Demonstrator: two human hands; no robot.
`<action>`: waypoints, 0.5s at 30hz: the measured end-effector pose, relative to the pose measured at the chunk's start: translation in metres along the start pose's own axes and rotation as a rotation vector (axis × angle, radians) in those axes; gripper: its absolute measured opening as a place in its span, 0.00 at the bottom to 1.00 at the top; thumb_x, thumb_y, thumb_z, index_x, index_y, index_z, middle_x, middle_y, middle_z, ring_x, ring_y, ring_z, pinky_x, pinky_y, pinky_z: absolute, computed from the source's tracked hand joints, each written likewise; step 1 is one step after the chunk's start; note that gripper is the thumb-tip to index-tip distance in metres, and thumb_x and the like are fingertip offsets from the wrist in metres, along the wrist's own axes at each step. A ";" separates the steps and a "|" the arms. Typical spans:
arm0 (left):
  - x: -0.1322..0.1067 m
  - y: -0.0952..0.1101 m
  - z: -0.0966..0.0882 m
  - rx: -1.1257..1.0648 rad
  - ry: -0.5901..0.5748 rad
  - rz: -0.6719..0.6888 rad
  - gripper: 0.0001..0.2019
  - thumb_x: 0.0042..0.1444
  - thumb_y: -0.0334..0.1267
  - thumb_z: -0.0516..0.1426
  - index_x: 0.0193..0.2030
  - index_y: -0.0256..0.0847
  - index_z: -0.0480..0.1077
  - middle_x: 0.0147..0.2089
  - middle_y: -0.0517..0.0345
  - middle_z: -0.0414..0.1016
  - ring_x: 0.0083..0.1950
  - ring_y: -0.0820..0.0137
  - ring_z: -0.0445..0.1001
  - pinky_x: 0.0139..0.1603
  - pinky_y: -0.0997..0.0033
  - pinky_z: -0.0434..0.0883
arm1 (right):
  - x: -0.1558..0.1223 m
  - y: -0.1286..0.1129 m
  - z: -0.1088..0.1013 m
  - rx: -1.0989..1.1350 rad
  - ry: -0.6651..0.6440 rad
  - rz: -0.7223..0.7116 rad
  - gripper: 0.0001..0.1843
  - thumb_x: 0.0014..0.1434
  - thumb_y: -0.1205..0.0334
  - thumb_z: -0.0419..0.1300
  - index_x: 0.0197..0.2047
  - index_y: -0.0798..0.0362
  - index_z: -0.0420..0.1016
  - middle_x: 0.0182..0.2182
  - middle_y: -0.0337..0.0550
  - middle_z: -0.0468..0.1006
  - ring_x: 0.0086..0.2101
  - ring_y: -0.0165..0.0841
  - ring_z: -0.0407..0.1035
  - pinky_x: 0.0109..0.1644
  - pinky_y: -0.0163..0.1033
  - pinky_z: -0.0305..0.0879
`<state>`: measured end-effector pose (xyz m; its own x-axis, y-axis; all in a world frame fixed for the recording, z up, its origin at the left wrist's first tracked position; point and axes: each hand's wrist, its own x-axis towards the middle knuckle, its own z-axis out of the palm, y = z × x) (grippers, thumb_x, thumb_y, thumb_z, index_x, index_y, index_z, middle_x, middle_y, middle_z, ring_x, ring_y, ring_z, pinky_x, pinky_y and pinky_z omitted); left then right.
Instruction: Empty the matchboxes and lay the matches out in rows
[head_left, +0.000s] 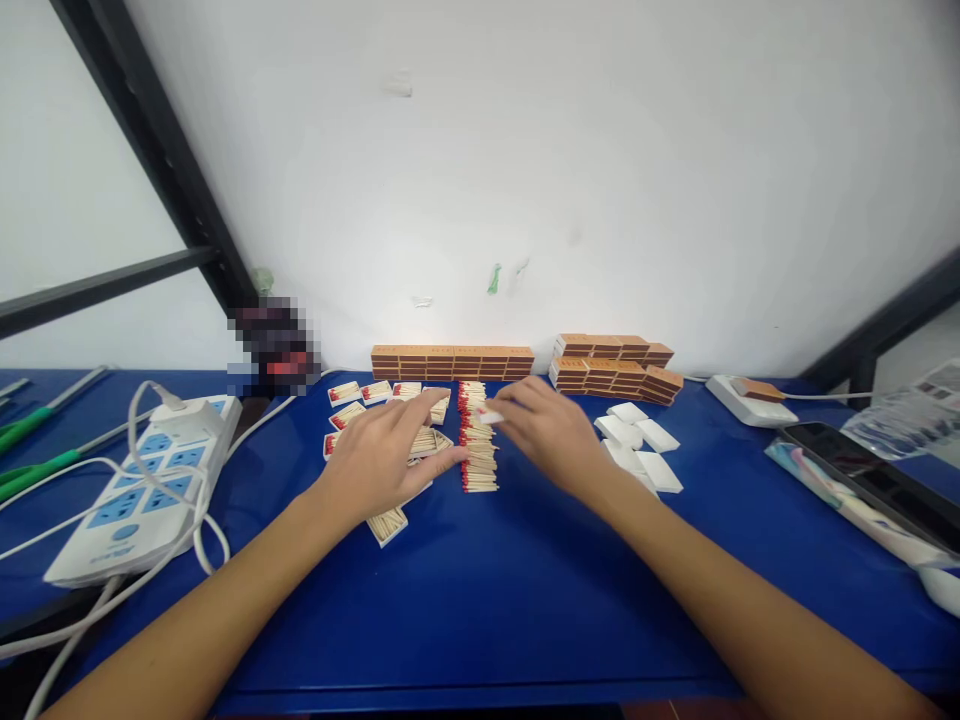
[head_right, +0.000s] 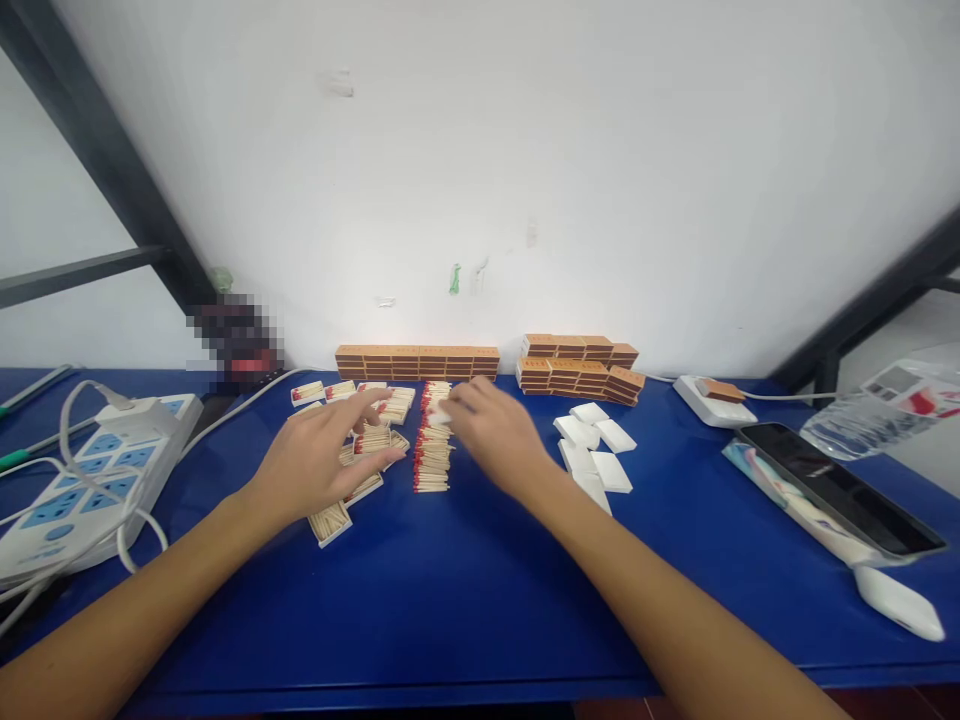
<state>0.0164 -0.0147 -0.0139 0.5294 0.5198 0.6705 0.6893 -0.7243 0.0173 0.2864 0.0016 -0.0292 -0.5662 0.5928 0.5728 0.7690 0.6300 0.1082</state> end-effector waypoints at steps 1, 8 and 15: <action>0.001 -0.003 0.000 0.026 0.023 0.017 0.28 0.71 0.60 0.55 0.66 0.40 0.67 0.43 0.50 0.84 0.39 0.61 0.84 0.42 0.63 0.77 | 0.002 0.014 0.003 -0.024 -0.014 0.056 0.14 0.75 0.64 0.54 0.52 0.52 0.82 0.45 0.53 0.81 0.47 0.45 0.70 0.49 0.49 0.69; -0.001 -0.017 0.004 0.165 0.038 0.076 0.26 0.72 0.55 0.56 0.62 0.34 0.70 0.36 0.51 0.83 0.36 0.58 0.83 0.37 0.61 0.75 | 0.020 0.069 0.035 0.022 -0.293 0.159 0.10 0.72 0.60 0.60 0.48 0.55 0.82 0.45 0.53 0.80 0.49 0.47 0.70 0.53 0.48 0.67; 0.000 -0.012 0.000 0.207 0.029 0.091 0.23 0.73 0.54 0.54 0.59 0.36 0.73 0.31 0.55 0.80 0.33 0.61 0.80 0.36 0.63 0.74 | 0.025 0.063 0.042 0.071 -0.248 0.225 0.14 0.73 0.56 0.59 0.53 0.56 0.79 0.49 0.56 0.80 0.53 0.48 0.71 0.58 0.50 0.67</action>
<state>0.0081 -0.0056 -0.0142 0.5813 0.4412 0.6837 0.7278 -0.6576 -0.1944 0.3083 0.0773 -0.0426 -0.4467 0.8193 0.3595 0.8652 0.4979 -0.0596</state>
